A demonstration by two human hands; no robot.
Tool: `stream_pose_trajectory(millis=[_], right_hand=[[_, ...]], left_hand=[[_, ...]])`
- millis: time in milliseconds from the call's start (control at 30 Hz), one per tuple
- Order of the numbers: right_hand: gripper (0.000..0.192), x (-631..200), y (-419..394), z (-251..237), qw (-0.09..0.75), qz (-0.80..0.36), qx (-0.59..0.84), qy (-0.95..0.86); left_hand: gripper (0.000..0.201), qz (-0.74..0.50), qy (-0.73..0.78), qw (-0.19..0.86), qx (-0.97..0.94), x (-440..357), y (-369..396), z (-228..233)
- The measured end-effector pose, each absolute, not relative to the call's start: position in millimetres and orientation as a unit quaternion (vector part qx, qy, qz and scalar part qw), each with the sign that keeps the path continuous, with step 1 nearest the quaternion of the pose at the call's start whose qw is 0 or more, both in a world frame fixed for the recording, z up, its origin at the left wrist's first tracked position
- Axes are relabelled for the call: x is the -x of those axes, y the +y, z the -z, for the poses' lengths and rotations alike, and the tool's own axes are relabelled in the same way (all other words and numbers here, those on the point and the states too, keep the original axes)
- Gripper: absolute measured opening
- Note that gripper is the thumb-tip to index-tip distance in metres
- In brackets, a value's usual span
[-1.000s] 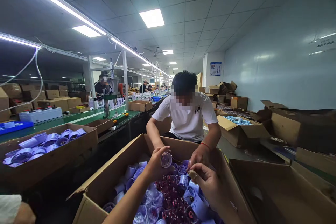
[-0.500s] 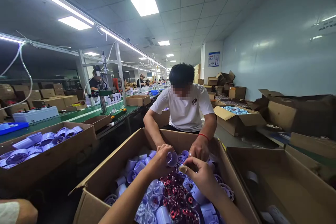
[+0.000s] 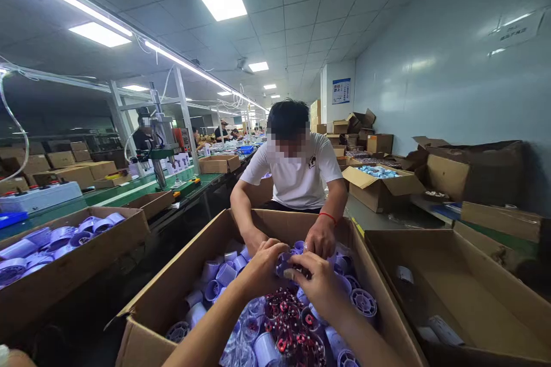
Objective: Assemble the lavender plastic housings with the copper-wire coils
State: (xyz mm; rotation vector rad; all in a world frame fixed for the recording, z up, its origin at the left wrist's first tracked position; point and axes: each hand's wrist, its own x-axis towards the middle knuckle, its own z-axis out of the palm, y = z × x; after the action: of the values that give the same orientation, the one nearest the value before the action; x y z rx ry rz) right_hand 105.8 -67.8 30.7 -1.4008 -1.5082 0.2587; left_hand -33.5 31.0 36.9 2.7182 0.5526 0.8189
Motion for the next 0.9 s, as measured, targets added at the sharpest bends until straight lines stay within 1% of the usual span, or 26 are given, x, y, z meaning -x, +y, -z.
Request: stream_pose_trajectory(millis=[133, 300, 433, 567, 667, 800, 900], right_hand=[[0.023, -94.2, -70.9, -34.9, 0.462, -0.068, 0.625, -0.625], [0.020, -90.9, -75.4, -41.7, 0.387, -0.025, 0.661, -0.642], [0.024, -90.8, -75.3, -38.5, 0.342, -0.004, 0.673, -0.656], [0.029, -87.8, -74.3, -32.9, 0.348, 0.002, 0.661, -0.665], [0.028, -85.7, -75.3, -33.3, 0.352, 0.036, 0.670, -0.652], [0.025, -84.1, -76.9, -37.3, 0.329, 0.086, 0.701, -0.626], [0.024, -83.1, -75.8, -37.8, 0.312, 0.082, 0.713, -0.623]], left_hand=[[0.049, -0.298, 0.159, 0.133, -0.932, 28.7, 24.9, -33.8], [0.041, -0.332, 0.120, 0.117, -0.928, 26.4, 20.1, -33.1], [0.044, -0.360, 0.089, 0.097, -0.924, 26.1, 19.2, -33.5], [0.046, -0.372, 0.083, 0.105, -0.919, 26.5, 21.4, -33.2], [0.048, -0.373, 0.089, 0.125, -0.915, 26.3, 24.3, -29.5], [0.054, -0.397, 0.083, 0.163, -0.899, 26.6, 28.0, -23.2], [0.055, -0.396, 0.064, 0.180, -0.898, 28.3, 28.2, -22.3]])
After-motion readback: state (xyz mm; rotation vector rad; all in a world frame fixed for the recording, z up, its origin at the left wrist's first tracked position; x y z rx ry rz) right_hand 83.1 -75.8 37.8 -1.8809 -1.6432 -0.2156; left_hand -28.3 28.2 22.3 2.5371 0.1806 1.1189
